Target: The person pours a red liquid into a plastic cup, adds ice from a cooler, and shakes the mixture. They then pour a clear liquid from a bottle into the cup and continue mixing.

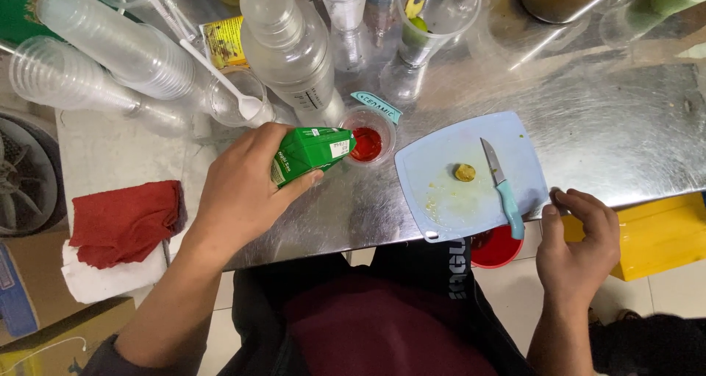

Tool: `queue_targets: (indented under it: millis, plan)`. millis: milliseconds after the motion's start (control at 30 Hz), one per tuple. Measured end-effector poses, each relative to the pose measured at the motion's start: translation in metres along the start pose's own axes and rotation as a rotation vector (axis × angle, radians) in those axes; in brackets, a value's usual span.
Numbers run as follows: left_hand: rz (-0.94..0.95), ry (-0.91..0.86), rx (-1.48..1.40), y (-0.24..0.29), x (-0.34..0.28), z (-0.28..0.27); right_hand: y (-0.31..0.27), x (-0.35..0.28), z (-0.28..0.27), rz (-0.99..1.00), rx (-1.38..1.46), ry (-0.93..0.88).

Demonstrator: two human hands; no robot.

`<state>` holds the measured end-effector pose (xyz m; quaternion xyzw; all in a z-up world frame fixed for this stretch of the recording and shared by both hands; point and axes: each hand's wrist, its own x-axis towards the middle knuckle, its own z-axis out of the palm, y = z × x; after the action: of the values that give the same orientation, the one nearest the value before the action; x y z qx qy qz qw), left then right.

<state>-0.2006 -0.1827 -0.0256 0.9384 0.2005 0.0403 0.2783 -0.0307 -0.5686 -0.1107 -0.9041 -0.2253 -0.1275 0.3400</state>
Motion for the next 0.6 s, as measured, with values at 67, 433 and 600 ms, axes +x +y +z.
queue_targets:
  millis: [67,433,600]
  plan:
    - [-0.003,-0.001,0.012,0.0016,0.0005,-0.0018,-0.0022,0.0004,-0.0003,0.006,-0.004,0.002]
    - [-0.009,-0.008,0.08,0.0055,0.0034,-0.0053,-0.004,0.0014,0.0004,-0.007,0.015,0.01]
    - [-0.011,-0.026,0.1,0.0079,0.0063,-0.0081,-0.0038,0.0028,-0.0006,0.002,0.001,-0.013]
